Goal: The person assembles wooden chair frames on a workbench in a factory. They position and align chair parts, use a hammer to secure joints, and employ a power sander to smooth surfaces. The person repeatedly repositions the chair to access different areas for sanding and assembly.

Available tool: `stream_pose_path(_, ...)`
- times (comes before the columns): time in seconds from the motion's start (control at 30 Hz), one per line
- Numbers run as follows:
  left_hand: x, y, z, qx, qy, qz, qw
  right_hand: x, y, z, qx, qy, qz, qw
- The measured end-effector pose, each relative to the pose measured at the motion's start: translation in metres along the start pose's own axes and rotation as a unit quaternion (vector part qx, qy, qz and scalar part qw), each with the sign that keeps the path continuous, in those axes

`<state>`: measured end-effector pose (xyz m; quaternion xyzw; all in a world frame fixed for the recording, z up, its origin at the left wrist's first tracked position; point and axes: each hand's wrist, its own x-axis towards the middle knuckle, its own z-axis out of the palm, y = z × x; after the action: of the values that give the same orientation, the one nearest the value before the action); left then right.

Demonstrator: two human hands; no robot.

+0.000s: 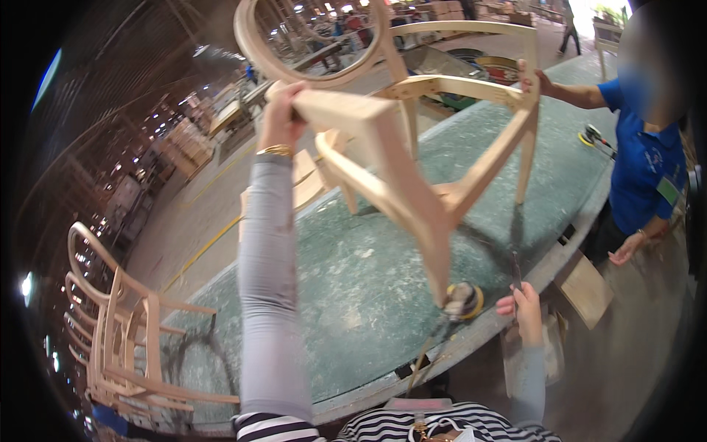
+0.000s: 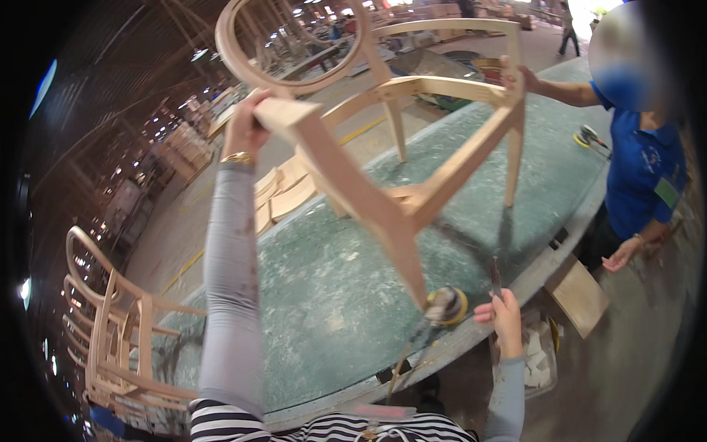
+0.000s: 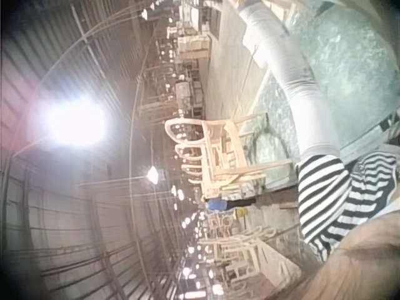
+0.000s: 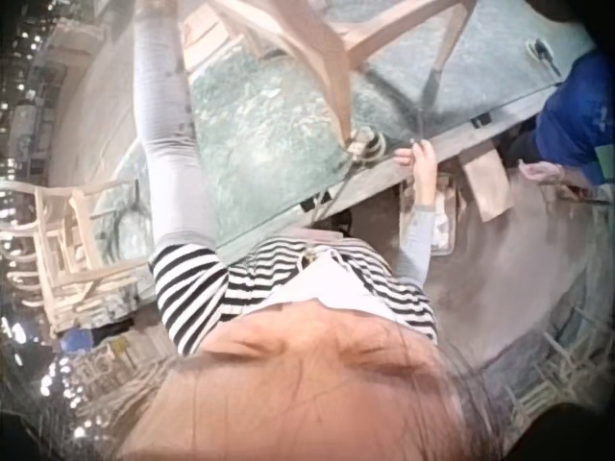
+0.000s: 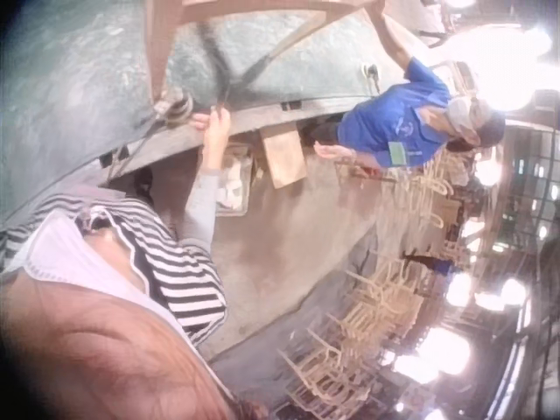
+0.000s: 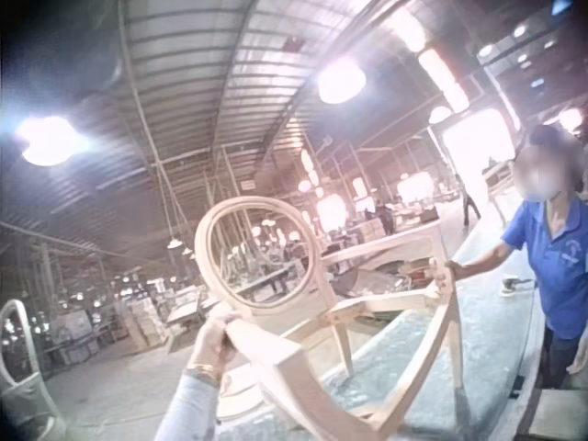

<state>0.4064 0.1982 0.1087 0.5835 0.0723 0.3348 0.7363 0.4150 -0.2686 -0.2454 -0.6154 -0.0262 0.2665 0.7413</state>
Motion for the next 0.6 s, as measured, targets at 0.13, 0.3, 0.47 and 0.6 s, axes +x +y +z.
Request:
stream_pose_path(0.13,0.002,-0.03,0.072,-0.041,0.037,-0.024,0.998,-0.027,-0.009,0.005,-0.005,-0.065,0.009,0.998)
stream_pose_path(0.3,-0.002,-0.03,0.048,0.078,0.0,-0.059,0.995,-0.039,0.029,0.016,-0.07,-0.078,0.003,0.994)
stream_pose_path(0.47,-0.132,-0.139,0.025,0.295,-0.081,0.043,0.951,-0.051,0.066,0.052,-0.153,-0.094,0.006,0.984)
stream_pose_path(0.6,-0.289,-0.242,-0.093,0.331,0.106,-0.106,0.932,-0.034,0.083,0.117,-0.094,-0.166,0.026,0.981)
